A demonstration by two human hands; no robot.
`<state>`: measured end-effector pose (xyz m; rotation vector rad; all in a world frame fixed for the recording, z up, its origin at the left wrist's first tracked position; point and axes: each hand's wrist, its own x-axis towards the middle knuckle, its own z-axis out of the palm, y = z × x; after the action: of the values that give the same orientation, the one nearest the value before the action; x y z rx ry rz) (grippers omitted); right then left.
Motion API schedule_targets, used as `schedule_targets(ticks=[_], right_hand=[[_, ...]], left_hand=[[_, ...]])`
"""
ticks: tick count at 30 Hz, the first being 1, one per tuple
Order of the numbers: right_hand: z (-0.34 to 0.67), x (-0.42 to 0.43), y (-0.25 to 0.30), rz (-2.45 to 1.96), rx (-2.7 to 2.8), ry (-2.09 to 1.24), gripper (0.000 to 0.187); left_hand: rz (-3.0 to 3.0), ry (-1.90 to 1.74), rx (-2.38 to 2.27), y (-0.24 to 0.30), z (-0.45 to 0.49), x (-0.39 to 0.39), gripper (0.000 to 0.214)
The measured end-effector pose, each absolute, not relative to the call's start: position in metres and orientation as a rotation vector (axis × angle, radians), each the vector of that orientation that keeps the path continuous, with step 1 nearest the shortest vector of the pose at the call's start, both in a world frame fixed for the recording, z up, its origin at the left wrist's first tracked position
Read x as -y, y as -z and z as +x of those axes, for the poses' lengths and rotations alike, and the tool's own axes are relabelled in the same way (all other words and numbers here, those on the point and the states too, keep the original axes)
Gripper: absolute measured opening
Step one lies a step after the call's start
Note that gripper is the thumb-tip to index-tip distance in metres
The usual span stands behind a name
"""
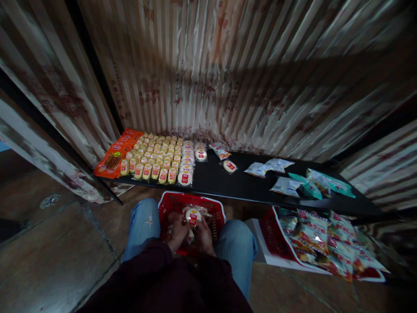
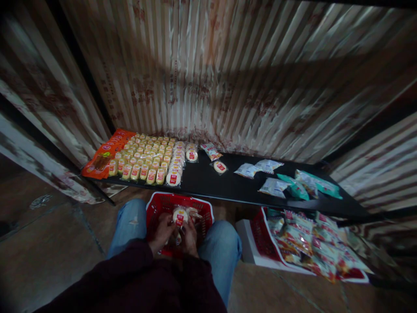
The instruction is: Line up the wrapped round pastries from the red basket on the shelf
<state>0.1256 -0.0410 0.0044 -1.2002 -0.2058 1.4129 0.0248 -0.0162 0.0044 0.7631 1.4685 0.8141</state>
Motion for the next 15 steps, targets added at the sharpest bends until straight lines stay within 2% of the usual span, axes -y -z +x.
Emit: schedule_targets(ticks=[4,7,15], right_hand=[[0.122,0.040,-0.002,-1.219,0.124,-1.338,0.052],[0.121,0.040,0.003,-1.241,0.134,-1.290,0.053],[0.120,0.042,0.005,-1.394,0.565,-1.179,0.055]], left_hand=[[0.907,-0.955,-1.519,-0.024,0.025,0.021,0.039],[0.987,-0.866,-1.519,-0.036,0.025,0.025,0.043],[0.783,-0.909,-1.476,-0.038,0.032,0.022,0.025]])
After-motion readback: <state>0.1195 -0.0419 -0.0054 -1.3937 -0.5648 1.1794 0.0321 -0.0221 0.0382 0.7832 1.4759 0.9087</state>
